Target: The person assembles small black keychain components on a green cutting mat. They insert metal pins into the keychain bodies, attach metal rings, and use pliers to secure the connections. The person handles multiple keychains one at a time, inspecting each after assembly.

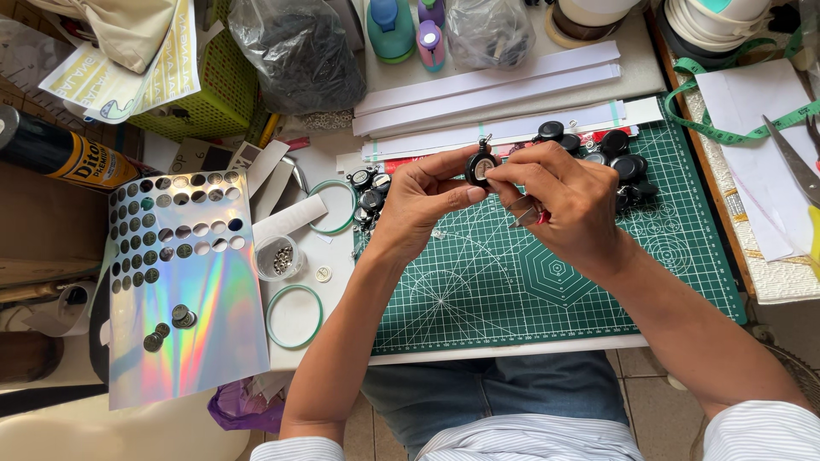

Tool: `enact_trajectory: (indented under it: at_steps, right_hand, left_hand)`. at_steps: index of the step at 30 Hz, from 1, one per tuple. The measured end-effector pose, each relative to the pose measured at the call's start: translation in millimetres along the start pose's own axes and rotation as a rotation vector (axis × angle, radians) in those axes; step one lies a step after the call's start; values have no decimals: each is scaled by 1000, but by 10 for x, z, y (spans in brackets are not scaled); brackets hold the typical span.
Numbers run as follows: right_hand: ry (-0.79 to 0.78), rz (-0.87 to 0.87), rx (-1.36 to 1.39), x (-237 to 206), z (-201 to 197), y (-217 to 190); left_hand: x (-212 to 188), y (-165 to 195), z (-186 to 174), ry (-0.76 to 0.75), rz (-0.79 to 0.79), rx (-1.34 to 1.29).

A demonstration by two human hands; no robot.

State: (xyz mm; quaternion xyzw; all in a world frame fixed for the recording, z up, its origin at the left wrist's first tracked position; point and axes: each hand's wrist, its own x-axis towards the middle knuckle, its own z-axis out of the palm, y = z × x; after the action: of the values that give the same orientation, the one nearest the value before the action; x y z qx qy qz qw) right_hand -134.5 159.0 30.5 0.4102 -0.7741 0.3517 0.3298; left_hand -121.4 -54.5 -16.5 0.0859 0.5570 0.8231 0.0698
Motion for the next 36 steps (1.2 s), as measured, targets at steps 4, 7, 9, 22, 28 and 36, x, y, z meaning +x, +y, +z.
enact_trajectory:
  at_steps: [4, 7, 9, 22, 28, 36]
  right_hand:
    - [-6, 22, 26, -6, 15, 0]
    - [-10, 37, 58, -7, 26, 4]
    - [-12, 45, 58, -13, 24, 5]
    - [-27, 104, 116, -20, 35, 7]
    - [-29, 107, 128, -22, 40, 11]
    - [-38, 110, 140, -29, 54, 25]
  left_hand:
    - [1, -7, 4, -2, -2, -4]
    - [-4, -1, 3, -1, -10, 10]
    - [-13, 7, 5, -5, -8, 11]
    - [-17, 20, 25, 6, -21, 10]
    - [-21, 24, 14, 4, -18, 22]
    - [-18, 4, -4, -3, -8, 25]
